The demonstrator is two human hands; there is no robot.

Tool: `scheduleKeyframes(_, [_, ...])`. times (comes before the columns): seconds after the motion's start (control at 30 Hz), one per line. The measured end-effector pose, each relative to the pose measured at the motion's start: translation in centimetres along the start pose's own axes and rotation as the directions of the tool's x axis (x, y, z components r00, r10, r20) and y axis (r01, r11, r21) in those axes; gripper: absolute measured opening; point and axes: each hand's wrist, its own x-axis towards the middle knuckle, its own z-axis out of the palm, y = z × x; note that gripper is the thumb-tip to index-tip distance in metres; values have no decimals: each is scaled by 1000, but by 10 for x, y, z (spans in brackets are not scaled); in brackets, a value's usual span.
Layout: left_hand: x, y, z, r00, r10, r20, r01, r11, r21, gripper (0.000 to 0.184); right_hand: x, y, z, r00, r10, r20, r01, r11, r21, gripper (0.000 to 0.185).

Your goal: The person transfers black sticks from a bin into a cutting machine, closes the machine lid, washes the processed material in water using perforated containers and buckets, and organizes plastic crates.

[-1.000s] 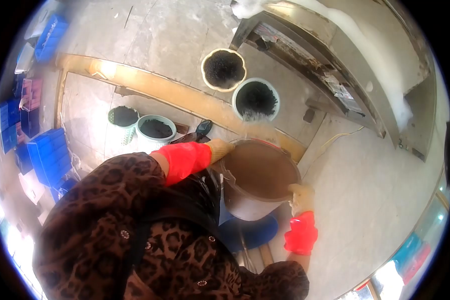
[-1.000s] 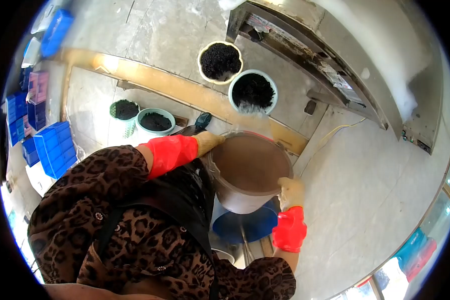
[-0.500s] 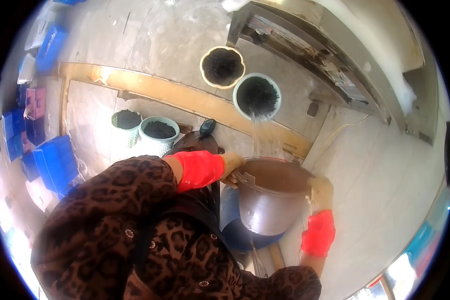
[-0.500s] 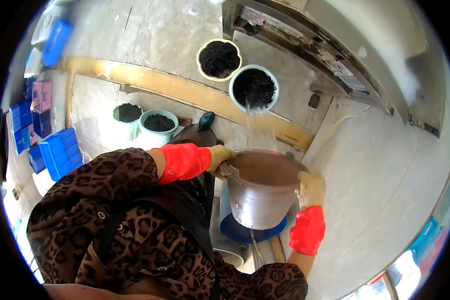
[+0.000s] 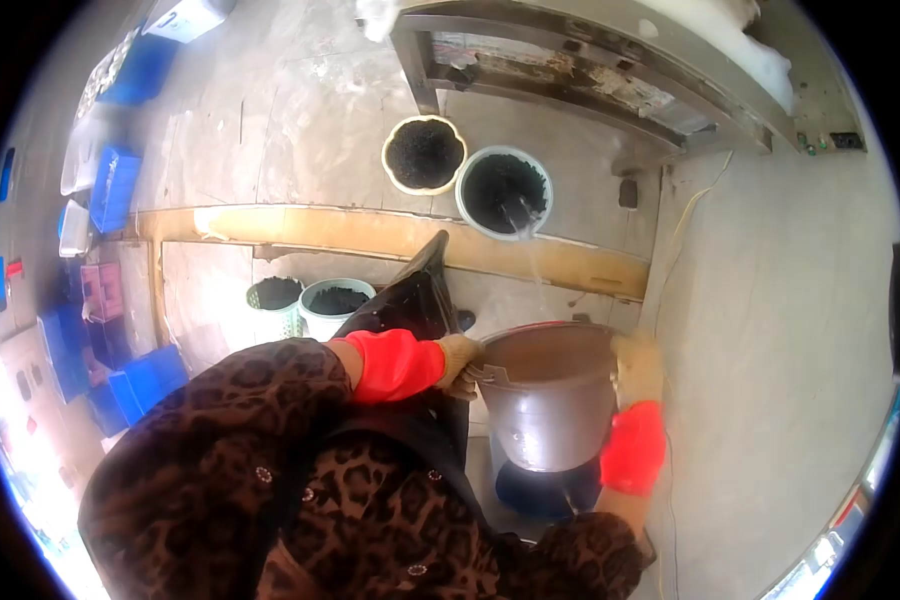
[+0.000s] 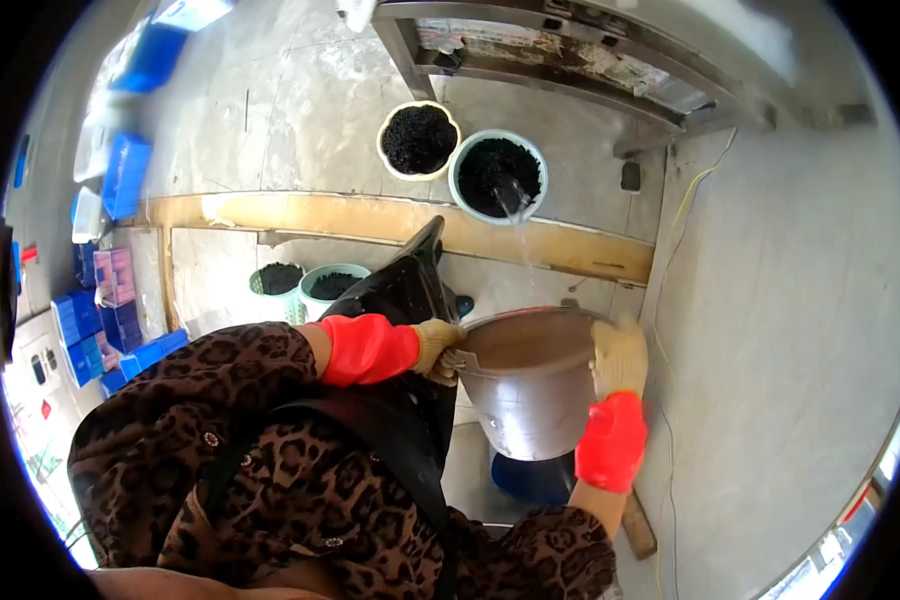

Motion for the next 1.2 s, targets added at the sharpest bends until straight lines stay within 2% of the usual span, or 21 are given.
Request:
scheduleKeyframes(0.03, [12,0,-2,1000,-9,-9,9,1000,12,30,-12,2,4,932,361,-43,-333,896,292,9])
scheduleKeyframes(0.1, [14,16,-3,965,247,-85,-209,926,314,34,-24,37,11,930,365,-40,-322,863,389,11])
scheduleKeyframes(0.13, [-6,29,7,950,283,-132,-230,921,314,40,-29,55,17,933,357,-46,-295,831,472,12])
scheduleKeyframes(0.17, [6,38,5,950,277,-142,-216,915,342,40,-29,68,24,881,472,25,-410,737,537,12])
scheduleKeyframes(0.23, [36,63,-2,836,504,218,-492,510,706,27,-29,104,46,857,515,6,-441,729,524,11])
scheduleKeyframes(0.3, [36,101,5,801,550,238,-459,307,834,27,-51,154,101,708,706,17,-472,455,755,13])
scheduleKeyframes(0.33, [73,112,-7,555,670,494,-473,-234,849,26,-58,227,144,785,600,-156,-499,761,416,15])
scheduleKeyframes(0.37, [107,131,-20,298,565,769,-307,-706,638,25,-64,231,163,769,626,-133,-515,729,450,15])
scheduleKeyframes(0.4, [120,151,-17,370,792,485,-296,-395,870,25,-68,227,179,845,499,-194,-454,860,234,15])
scheduleKeyframes(0.43, [137,169,-15,429,895,122,-248,-13,969,26,-72,228,197,912,353,-211,-362,932,-6,15])
scheduleKeyframes(0.5, [176,210,-33,341,913,224,-185,-168,968,23,-100,256,255,882,457,-113,-469,875,-121,12])
scheduleKeyframes(0.57, [213,242,-48,178,923,340,-129,-321,938,24,-101,267,298,867,493,-80,-497,866,-48,14])
scheduleKeyframes(0.67, [245,277,-47,273,900,339,-3,-352,936,22,-111,270,351,823,562,-84,-550,825,131,18])
scheduleKeyframes(0.73, [267,292,-44,334,817,470,142,-536,832,19,-122,269,374,785,614,-86,-582,778,238,21])
scheduleKeyframes(0.83, [292,305,-36,417,775,475,252,-601,759,20,-127,268,399,736,671,-92,-594,704,388,25])
scheduleKeyframes(1.03, [331,311,-33,398,822,408,346,-547,763,19,-124,268,431,629,769,-114,-526,529,666,35])
scheduleKeyframes(1.07, [332,312,-29,423,812,401,375,-560,739,18,-104,267,392,659,733,167,-626,412,662,43])
scheduleKeyframes(1.1, [332,313,-25,449,804,390,405,-572,713,17,-100,290,420,576,816,-45,-400,330,855,47])
scheduleKeyframes(1.13, [333,313,-24,452,803,389,411,-575,707,17,-8,206,322,218,960,178,-140,-149,979,51])
scheduleKeyframes(1.17, [333,313,-22,476,781,404,421,-606,675,16,0,208,307,282,941,186,-190,-135,972,55])
scheduleKeyframes(1.2, [332,312,-21,500,758,419,427,-637,641,15,4,211,306,330,935,129,-118,-95,988,55])
